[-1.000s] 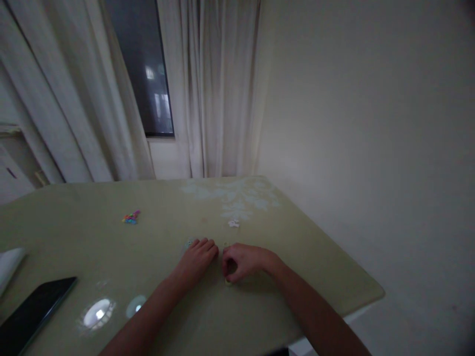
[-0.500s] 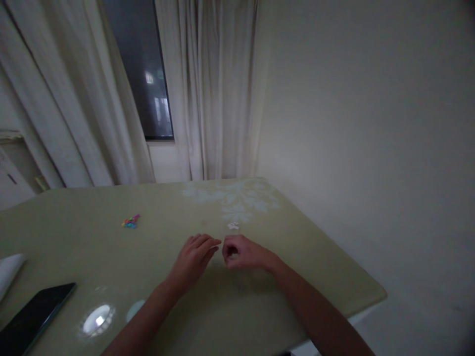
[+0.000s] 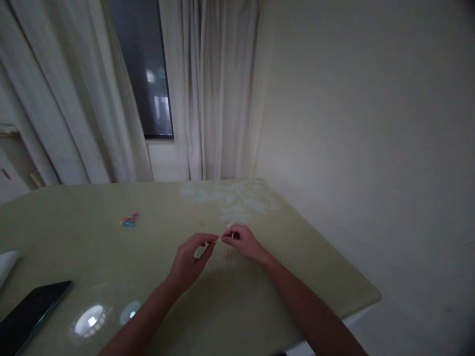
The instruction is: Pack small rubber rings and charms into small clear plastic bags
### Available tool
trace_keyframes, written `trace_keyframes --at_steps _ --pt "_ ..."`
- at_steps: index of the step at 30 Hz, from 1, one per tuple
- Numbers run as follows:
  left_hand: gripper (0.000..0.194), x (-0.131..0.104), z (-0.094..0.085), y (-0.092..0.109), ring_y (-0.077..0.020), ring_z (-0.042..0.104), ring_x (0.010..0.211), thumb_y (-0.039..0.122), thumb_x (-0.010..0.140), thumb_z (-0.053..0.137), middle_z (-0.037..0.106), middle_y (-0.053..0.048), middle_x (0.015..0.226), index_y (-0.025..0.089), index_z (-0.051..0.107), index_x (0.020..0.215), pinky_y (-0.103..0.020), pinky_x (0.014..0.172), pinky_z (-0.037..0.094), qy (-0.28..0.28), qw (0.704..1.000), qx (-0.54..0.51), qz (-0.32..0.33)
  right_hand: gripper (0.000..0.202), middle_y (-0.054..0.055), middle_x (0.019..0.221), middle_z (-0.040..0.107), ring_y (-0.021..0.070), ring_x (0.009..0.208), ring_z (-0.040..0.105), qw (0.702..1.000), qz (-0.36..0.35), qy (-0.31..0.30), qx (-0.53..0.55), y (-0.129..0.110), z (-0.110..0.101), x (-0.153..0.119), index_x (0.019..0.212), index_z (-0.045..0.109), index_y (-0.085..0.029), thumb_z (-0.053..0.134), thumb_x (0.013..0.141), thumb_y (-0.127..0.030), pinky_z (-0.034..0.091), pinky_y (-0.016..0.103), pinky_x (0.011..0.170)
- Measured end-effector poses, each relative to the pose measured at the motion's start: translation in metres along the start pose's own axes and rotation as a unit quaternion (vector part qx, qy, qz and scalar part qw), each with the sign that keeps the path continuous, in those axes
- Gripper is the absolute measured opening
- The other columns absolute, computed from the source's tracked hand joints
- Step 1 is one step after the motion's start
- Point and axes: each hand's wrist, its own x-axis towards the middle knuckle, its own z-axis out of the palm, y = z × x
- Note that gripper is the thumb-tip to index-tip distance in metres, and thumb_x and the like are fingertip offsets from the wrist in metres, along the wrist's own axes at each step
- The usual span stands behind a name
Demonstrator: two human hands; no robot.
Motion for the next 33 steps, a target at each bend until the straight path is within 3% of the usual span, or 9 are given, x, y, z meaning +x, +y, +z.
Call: trace_keyframes --at_steps 1,3,9,15,20,25,28,31,33 --pt "0.014 0.001 0.0 -0.001 -0.015 0.072 0.075 0.019 0.094 0.065 0.08 -0.002 0.089 0.024 0.075 0.102 -0.024 0.072 0.058 0.011 1.0 -0.002 -0.028 0.005 0.002 0.082 0.063 0.0138 0.074 0.054 0.997 -0.016 -0.002 -0.069 0.003 -0.002 0.001 0.086 0.078 -0.016 0.076 0.085 -0.02 0.04 0.026 0.07" --pt "0.013 0.002 -0.002 -0.004 -0.0145 0.07 0.07 0.022 0.093 0.065 0.079 -0.001 0.083 0.024 0.076 0.1 -0.022 0.066 0.056 0.03 0.997 -0.006 -0.073 0.008 0.004 0.089 0.065 0.0152 0.081 0.057 0.983 -0.038 -0.039 -0.173 0.008 -0.006 0.0 0.088 0.08 -0.017 0.077 0.082 -0.011 0.041 0.026 0.075" --pt "0.015 0.005 -0.004 -0.015 -0.0155 0.071 0.068 0.034 0.091 0.068 0.078 -0.001 0.077 0.022 0.077 0.096 -0.024 0.067 0.057 0.073 0.986 -0.044 -0.141 0.01 0.006 0.1 0.068 0.0157 0.088 0.061 0.937 -0.034 -0.124 -0.325 0.008 -0.007 -0.003 0.098 0.079 -0.019 0.071 0.092 -0.017 0.04 0.024 0.075" --pt "0.022 0.006 -0.004 -0.017 -0.0172 0.074 0.071 0.042 0.089 0.071 0.08 -0.003 0.081 0.021 0.077 0.093 -0.026 0.067 0.059 0.077 0.981 -0.081 -0.161 0.009 0.01 0.1 0.068 0.0188 0.083 0.06 0.914 -0.018 -0.14 -0.381 0.0 -0.002 -0.004 0.094 0.072 -0.014 0.068 0.089 -0.021 0.038 0.026 0.069" --pt "0.018 0.006 -0.007 -0.021 -0.0171 0.073 0.071 0.039 0.087 0.073 0.08 -0.003 0.08 0.022 0.078 0.088 -0.026 0.066 0.058 0.05 0.98 -0.096 -0.164 0.008 0.012 0.098 0.066 0.0219 0.082 0.059 0.91 -0.007 -0.148 -0.388 -0.004 0.0 -0.008 0.088 0.068 -0.013 0.067 0.086 -0.021 0.038 0.028 0.068" --pt "0.014 0.005 -0.011 -0.022 -0.0184 0.076 0.077 0.033 0.087 0.071 0.083 -0.005 0.088 0.023 0.081 0.09 -0.028 0.073 0.059 0.022 0.976 -0.123 -0.176 0.008 0.007 0.092 0.063 0.0186 0.08 0.055 0.932 -0.003 -0.144 -0.332 -0.008 -0.01 -0.011 0.087 0.063 -0.015 0.069 0.083 -0.019 0.038 0.027 0.068" --pt "0.015 0.005 -0.011 -0.019 -0.0184 0.076 0.078 0.032 0.088 0.07 0.083 -0.005 0.088 0.023 0.082 0.091 -0.027 0.073 0.06 0.004 0.974 -0.148 -0.17 0.005 0.002 0.087 0.058 0.0148 0.078 0.053 0.956 -0.01 -0.135 -0.261 -0.015 -0.011 -0.009 0.089 0.059 -0.016 0.061 0.09 -0.02 0.039 0.024 0.069" --pt "0.014 0.003 -0.007 -0.014 -0.0179 0.074 0.076 0.033 0.087 0.073 0.081 -0.005 0.083 0.022 0.082 0.087 -0.026 0.071 0.059 -0.032 0.973 -0.172 -0.151 0.019 -0.002 0.079 0.049 0.0129 0.072 0.046 0.99 -0.021 -0.131 -0.044 -0.024 -0.004 -0.009 0.088 0.054 -0.018 0.053 0.098 -0.034 0.038 0.024 0.067" --pt "0.015 0.002 -0.003 -0.011 -0.0179 0.073 0.074 0.035 0.086 0.076 0.079 -0.004 0.079 0.021 0.08 0.084 -0.026 0.069 0.058 -0.053 0.971 -0.181 -0.147 0.033 -0.004 0.076 0.044 0.0121 0.067 0.04 0.983 -0.013 -0.142 0.111 -0.028 0.003 -0.01 0.088 0.054 -0.019 0.056 0.096 -0.051 0.035 0.025 0.063"
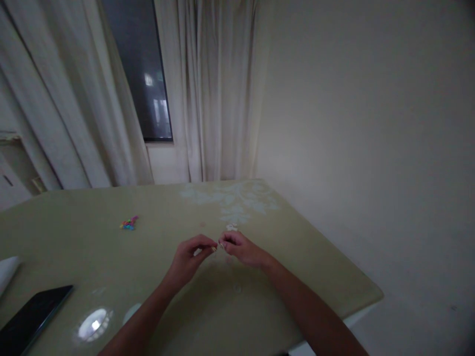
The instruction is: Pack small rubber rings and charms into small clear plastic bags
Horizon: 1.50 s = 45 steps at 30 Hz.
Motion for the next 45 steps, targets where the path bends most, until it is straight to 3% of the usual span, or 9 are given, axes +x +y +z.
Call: trace_keyframes --at_steps 3,7,19,28,35,39,45 --pt "0.016 -0.003 0.006 0.0 -0.0187 0.074 0.074 0.036 0.086 0.078 0.079 -0.004 0.079 0.02 0.079 0.085 -0.028 0.071 0.059 -0.013 1.0 -0.008 -0.008 0.048 -0.006 0.071 0.041 0.0106 0.062 0.034 0.992 0.016 -0.019 0.125 0.0 0.01 0.0 0.088 0.054 -0.019 0.064 0.087 -0.066 0.029 0.026 0.06" --pt "0.019 -0.006 0.01 0.0 -0.0195 0.075 0.079 0.038 0.089 0.076 0.081 -0.006 0.089 0.021 0.079 0.099 -0.03 0.075 0.06 -0.015 1.0 -0.017 0.004 0.054 -0.007 0.07 0.042 0.01 0.061 0.034 0.981 0.046 0.001 0.189 0.003 0.015 -0.001 0.088 0.055 -0.019 0.073 0.078 -0.069 0.027 0.026 0.059" --pt "0.011 -0.007 0.014 0.006 -0.0144 0.067 0.067 0.03 0.091 0.073 0.076 -0.003 0.078 0.021 0.076 0.085 -0.024 0.064 0.054 0.038 0.993 0.056 0.096 0.054 -0.006 0.071 0.04 0.0098 0.06 0.034 0.99 0.018 0.021 0.136 0.007 0.018 0.001 0.088 0.052 -0.02 0.066 0.085 -0.072 0.028 0.026 0.057" --pt "0.015 -0.005 0.007 0.003 -0.0173 0.072 0.076 0.032 0.093 0.069 0.08 -0.006 0.089 0.022 0.079 0.096 -0.027 0.069 0.057 0.015 0.995 0.086 0.047 0.051 -0.007 0.07 0.037 0.0108 0.06 0.032 0.994 0.019 0.063 0.093 0.009 0.012 0.003 0.086 0.048 -0.021 0.061 0.086 -0.071 0.028 0.025 0.057" --pt "0.017 -0.004 0.001 -0.002 -0.018 0.072 0.074 0.036 0.089 0.074 0.079 -0.005 0.084 0.021 0.079 0.094 -0.027 0.071 0.058 -0.02 1.0 0.022 0.009 0.047 -0.004 0.075 0.044 0.0118 0.067 0.038 0.997 0.02 0.053 0.045 0.009 0.013 0.003 0.086 0.057 -0.018 0.065 0.089 -0.063 0.03 0.025 0.061" --pt "0.015 -0.003 0.003 0.0 -0.017 0.071 0.074 0.034 0.092 0.073 0.079 -0.004 0.083 0.022 0.081 0.096 -0.026 0.07 0.056 -0.042 0.998 0.043 0.028 0.051 -0.004 0.074 0.046 0.0117 0.066 0.039 0.997 0.017 0.042 0.055 0.011 0.014 0.002 0.087 0.06 -0.017 0.068 0.086 -0.067 0.029 0.025 0.06" --pt "0.016 -0.002 0.001 0.004 -0.0161 0.069 0.072 0.036 0.092 0.073 0.075 -0.004 0.08 0.021 0.078 0.088 -0.025 0.067 0.055 -0.01 0.996 0.063 0.067 0.052 -0.003 0.07 0.051 0.0111 0.063 0.042 0.993 0.038 0.054 0.097 0.009 0.011 0.004 0.087 0.068 -0.015 0.077 0.079 -0.066 0.03 0.025 0.058"
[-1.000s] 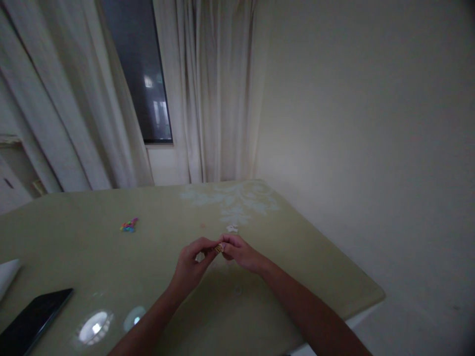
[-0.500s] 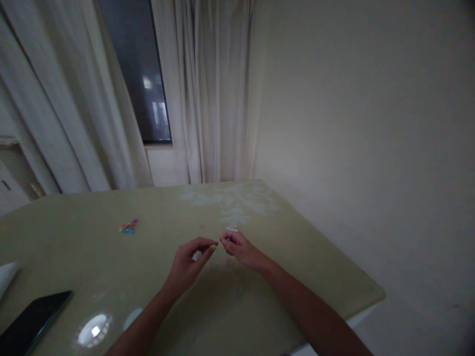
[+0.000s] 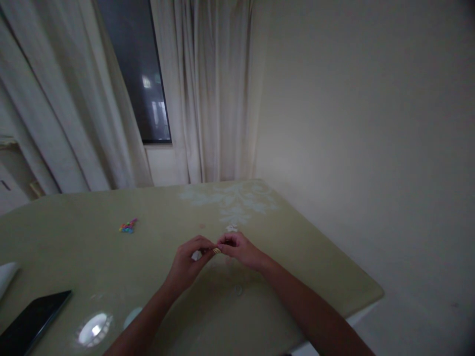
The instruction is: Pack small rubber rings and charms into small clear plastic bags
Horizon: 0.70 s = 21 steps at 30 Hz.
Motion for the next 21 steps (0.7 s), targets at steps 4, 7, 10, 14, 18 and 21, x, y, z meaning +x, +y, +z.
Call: trace_keyframes --at_steps 4,7,10,14,18,21 --pt "0.021 0.005 -0.013 -0.001 -0.018 0.073 0.081 0.041 0.091 0.071 0.079 -0.007 0.091 0.02 0.077 0.093 -0.028 0.075 0.058 0.027 0.998 -0.012 -0.057 0.043 -0.002 0.07 0.056 0.0115 0.063 0.045 0.999 -0.001 0.053 -0.009 0.0 -0.006 0.003 0.087 0.073 -0.015 0.078 0.081 -0.057 0.032 0.026 0.06" --pt "0.027 0.011 -0.035 -0.009 -0.0194 0.075 0.079 0.045 0.088 0.072 0.08 -0.006 0.087 0.019 0.074 0.092 -0.029 0.076 0.06 0.057 0.992 -0.008 -0.114 0.034 0.0 0.075 0.061 0.013 0.068 0.05 0.993 -0.024 0.09 -0.075 0.005 -0.013 0.007 0.085 0.075 -0.015 0.078 0.083 -0.048 0.036 0.026 0.064" --pt "0.029 0.014 -0.06 -0.021 -0.022 0.077 0.082 0.046 0.087 0.068 0.082 -0.007 0.093 0.02 0.075 0.098 -0.032 0.077 0.06 0.024 0.987 0.068 -0.144 0.019 0.0 0.073 0.061 0.0129 0.067 0.05 0.981 -0.02 0.105 -0.163 0.01 -0.018 0.008 0.085 0.077 -0.015 0.075 0.087 -0.035 0.036 0.025 0.062" --pt "0.025 0.011 -0.078 -0.029 -0.0246 0.076 0.089 0.033 0.093 0.055 0.082 -0.007 0.098 0.022 0.077 0.092 -0.034 0.083 0.055 -0.101 0.949 0.28 -0.106 0.006 0.001 0.075 0.064 0.0126 0.068 0.054 0.963 -0.005 0.081 -0.255 0.012 -0.017 0.005 0.087 0.078 -0.015 0.074 0.087 -0.02 0.039 0.023 0.063" --pt "0.027 0.011 -0.076 -0.023 -0.0229 0.073 0.092 0.028 0.097 0.049 0.079 -0.007 0.101 0.021 0.075 0.097 -0.032 0.084 0.052 -0.161 0.926 0.329 -0.092 0.005 0.002 0.079 0.068 0.0124 0.07 0.058 0.944 0.0 0.041 -0.327 0.008 -0.017 0.001 0.088 0.079 -0.015 0.075 0.084 -0.014 0.041 0.022 0.065" --pt "0.026 0.013 -0.075 -0.018 -0.0211 0.072 0.093 0.023 0.097 0.05 0.078 -0.007 0.1 0.021 0.075 0.093 -0.03 0.084 0.05 -0.21 0.917 0.325 -0.096 0.004 0.001 0.076 0.068 0.0126 0.068 0.058 0.936 0.044 0.002 -0.348 0.003 -0.026 -0.003 0.086 0.078 -0.015 0.078 0.082 -0.017 0.039 0.021 0.062"
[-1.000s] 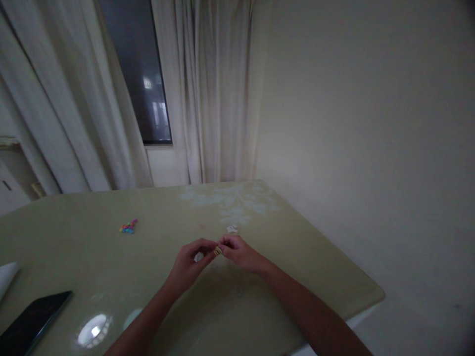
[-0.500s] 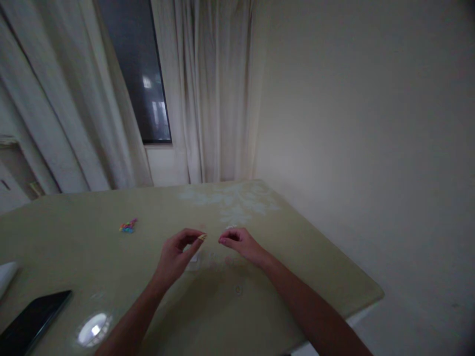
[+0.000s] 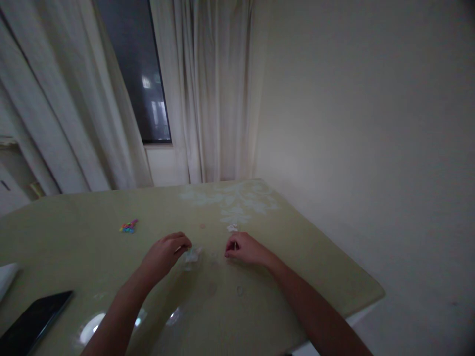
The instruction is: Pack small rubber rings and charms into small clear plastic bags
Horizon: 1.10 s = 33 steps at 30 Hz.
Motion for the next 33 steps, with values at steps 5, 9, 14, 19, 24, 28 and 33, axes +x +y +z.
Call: trace_keyframes --at_steps 5,9,14,19,24,28,33 --pt "0.023 -0.002 -0.005 0.003 -0.0213 0.072 0.093 0.014 0.094 0.055 0.078 -0.005 0.094 0.022 0.077 0.088 -0.029 0.082 0.047 -0.081 0.995 0.056 -0.008 0.014 -0.001 0.073 0.066 0.0119 0.066 0.057 0.998 0.004 -0.066 0.01 0.008 -0.015 -0.005 0.085 0.077 -0.015 0.085 0.078 -0.024 0.039 0.021 0.06" --pt "0.024 -0.004 -0.005 0.009 -0.0232 0.07 0.095 0.012 0.093 0.055 0.077 -0.006 0.096 0.022 0.076 0.091 -0.03 0.082 0.045 -0.097 0.99 0.105 -0.02 0.022 -0.003 0.074 0.063 0.0111 0.066 0.055 0.997 0.003 -0.072 0.022 0.011 -0.009 -0.001 0.094 0.077 -0.017 0.087 0.075 -0.023 0.039 0.02 0.06" --pt "0.024 -0.004 0.001 0.017 -0.0255 0.07 0.094 0.012 0.093 0.053 0.076 -0.008 0.096 0.022 0.075 0.097 -0.032 0.079 0.044 -0.113 0.978 0.165 -0.056 0.011 -0.002 0.074 0.067 0.0112 0.066 0.057 0.994 0.021 -0.106 0.025 0.01 0.0 0.0 0.091 0.079 -0.016 0.078 0.081 -0.018 0.04 0.019 0.06" --pt "0.025 -0.003 0.007 0.021 -0.0281 0.071 0.095 0.012 0.093 0.052 0.075 -0.011 0.099 0.022 0.072 0.104 -0.033 0.076 0.045 -0.126 0.966 0.212 -0.08 0.015 0.003 0.085 0.075 0.0144 0.074 0.064 0.993 0.015 -0.106 -0.049 0.006 -0.001 -0.005 0.094 0.079 -0.017 0.071 0.082 -0.02 0.041 0.02 0.062" --pt "0.029 -0.003 0.008 0.026 -0.0287 0.071 0.095 0.012 0.097 0.045 0.075 -0.013 0.097 0.021 0.071 0.105 -0.035 0.079 0.047 -0.134 0.954 0.254 -0.083 0.016 0.003 0.083 0.075 0.0141 0.07 0.063 0.993 0.005 -0.098 -0.07 0.002 -0.002 -0.006 0.092 0.079 -0.016 0.07 0.079 -0.017 0.04 0.02 0.061" --pt "0.032 -0.004 0.009 0.03 -0.0278 0.071 0.096 0.008 0.095 0.044 0.075 -0.013 0.098 0.021 0.071 0.106 -0.035 0.081 0.049 -0.13 0.952 0.265 -0.082 0.013 0.005 0.085 0.075 0.0142 0.072 0.063 0.998 -0.003 -0.047 -0.052 0.001 -0.008 -0.004 0.094 0.078 -0.014 0.069 0.087 -0.021 0.042 0.021 0.064" --pt "0.037 -0.004 0.009 0.035 -0.0255 0.07 0.101 0.003 0.091 0.046 0.076 -0.012 0.102 0.022 0.071 0.11 -0.034 0.086 0.048 -0.117 0.96 0.246 -0.071 0.011 0.006 0.083 0.075 0.0155 0.072 0.063 0.997 -0.002 -0.011 -0.075 0.008 -0.013 -0.002 0.091 0.08 -0.014 0.072 0.088 -0.022 0.041 0.023 0.065"
